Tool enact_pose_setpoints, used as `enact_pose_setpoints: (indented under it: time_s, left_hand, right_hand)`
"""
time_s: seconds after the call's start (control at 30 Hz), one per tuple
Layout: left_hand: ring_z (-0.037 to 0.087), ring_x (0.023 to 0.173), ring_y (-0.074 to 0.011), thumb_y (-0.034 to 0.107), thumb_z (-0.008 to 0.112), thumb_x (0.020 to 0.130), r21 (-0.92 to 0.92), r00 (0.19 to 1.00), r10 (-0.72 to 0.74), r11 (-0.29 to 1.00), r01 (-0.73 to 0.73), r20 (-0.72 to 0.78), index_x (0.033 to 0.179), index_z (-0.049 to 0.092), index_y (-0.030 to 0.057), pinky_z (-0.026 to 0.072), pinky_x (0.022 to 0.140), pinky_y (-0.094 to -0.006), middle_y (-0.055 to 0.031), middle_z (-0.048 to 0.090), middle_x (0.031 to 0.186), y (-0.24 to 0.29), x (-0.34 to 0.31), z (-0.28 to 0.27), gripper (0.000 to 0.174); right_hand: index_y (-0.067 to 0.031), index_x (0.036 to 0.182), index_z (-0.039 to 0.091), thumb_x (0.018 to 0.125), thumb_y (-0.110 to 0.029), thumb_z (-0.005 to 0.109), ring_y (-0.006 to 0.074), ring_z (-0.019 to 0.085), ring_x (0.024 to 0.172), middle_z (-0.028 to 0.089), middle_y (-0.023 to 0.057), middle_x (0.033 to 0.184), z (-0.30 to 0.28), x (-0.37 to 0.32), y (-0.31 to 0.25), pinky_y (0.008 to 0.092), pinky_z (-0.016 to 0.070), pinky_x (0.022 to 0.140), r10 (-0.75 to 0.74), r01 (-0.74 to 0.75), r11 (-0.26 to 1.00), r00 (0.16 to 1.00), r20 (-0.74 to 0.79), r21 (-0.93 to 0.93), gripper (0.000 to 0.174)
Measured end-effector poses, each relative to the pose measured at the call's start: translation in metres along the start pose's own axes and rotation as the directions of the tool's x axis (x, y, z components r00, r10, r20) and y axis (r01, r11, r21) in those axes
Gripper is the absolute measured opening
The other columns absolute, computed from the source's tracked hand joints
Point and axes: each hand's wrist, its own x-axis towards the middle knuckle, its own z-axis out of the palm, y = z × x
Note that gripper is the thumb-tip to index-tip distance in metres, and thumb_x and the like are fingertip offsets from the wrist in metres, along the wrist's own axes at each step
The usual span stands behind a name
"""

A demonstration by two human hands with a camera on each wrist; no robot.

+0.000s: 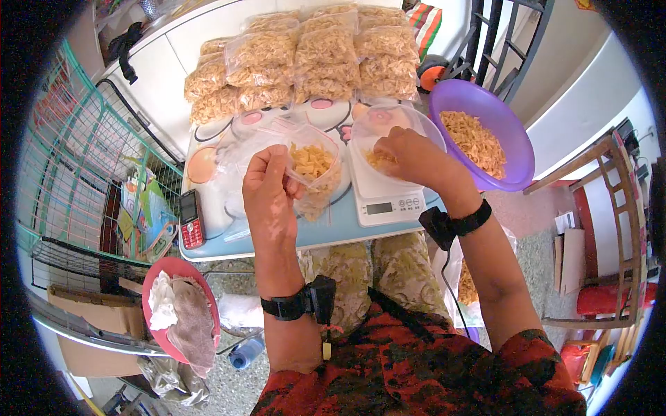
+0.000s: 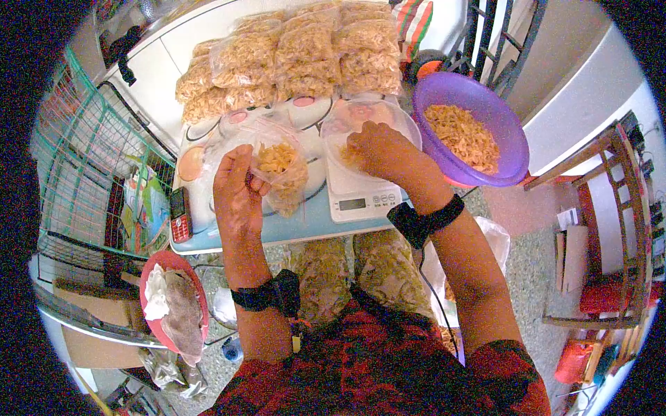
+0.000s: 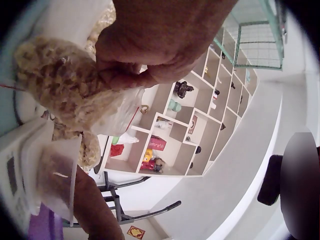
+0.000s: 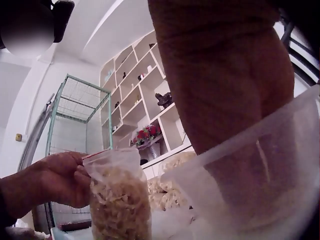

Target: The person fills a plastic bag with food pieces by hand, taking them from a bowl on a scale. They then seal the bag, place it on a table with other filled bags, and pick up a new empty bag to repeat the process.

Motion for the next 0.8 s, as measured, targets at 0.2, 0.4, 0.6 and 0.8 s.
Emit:
enact_pose_setpoints:
  time_s: [0.2,0.4,0.6,0.8]
  left_hand:
    - [0.038,0.052,-0.0063,0.019,0.064,0.090,0.010,1.000,-0.007,1.000,0.007,-0.003,0.088,0.057,0.0065,0.0321,0.047,-0.0222,0.0029,0.047,0.067,-0.0002,0.0004,-0.0009,0.015]
    - [0.038,0.052,-0.0064,0.019,0.064,0.091,0.008,1.000,0.003,1.000,-0.003,-0.001,0.089,0.057,0.0063,0.0321,0.047,-0.0220,0.0025,0.048,0.068,0.0003,-0.0003,-0.0009,0.015]
    - [0.038,0.052,-0.0063,0.020,0.064,0.091,0.006,1.000,0.007,1.000,-0.007,0.000,0.090,0.057,0.0057,0.0319,0.047,-0.0220,0.0026,0.047,0.068,0.0005,-0.0008,0.0015,0.016]
    - [0.038,0.052,-0.0064,0.019,0.064,0.090,0.000,1.000,0.009,1.000,-0.009,0.021,0.090,0.057,0.0054,0.0322,0.047,-0.0223,0.0026,0.047,0.068,0.0003,-0.0001,0.0016,0.016]
  right_hand:
    - [-0.0060,0.087,0.064,0.076,-0.014,0.062,0.0338,0.058,0.090,0.059,0.0159,0.088,-0.0002,0.0007,0.0011,0.0426,0.0460,0.080,0.010,-0.009,0.999,1.000,-0.020,0.045,0.014]
    - [-0.0053,0.083,0.064,0.075,-0.012,0.061,0.0336,0.059,0.083,0.060,0.0151,0.082,-0.0013,0.0010,0.0038,0.0422,0.0473,0.075,-0.054,0.058,0.997,0.996,-0.072,0.055,0.011]
    - [-0.0041,0.081,0.064,0.075,-0.012,0.061,0.0329,0.060,0.080,0.061,0.0147,0.081,0.0028,0.0014,0.0090,0.0424,0.0474,0.073,-0.071,0.079,0.994,0.992,-0.104,0.078,0.011]
    - [-0.0035,0.083,0.065,0.075,-0.009,0.062,0.0291,0.060,0.074,0.061,0.0137,0.080,0.0027,-0.0012,0.0092,0.0378,0.0480,0.068,0.000,0.035,0.981,0.984,-0.179,0.193,0.010]
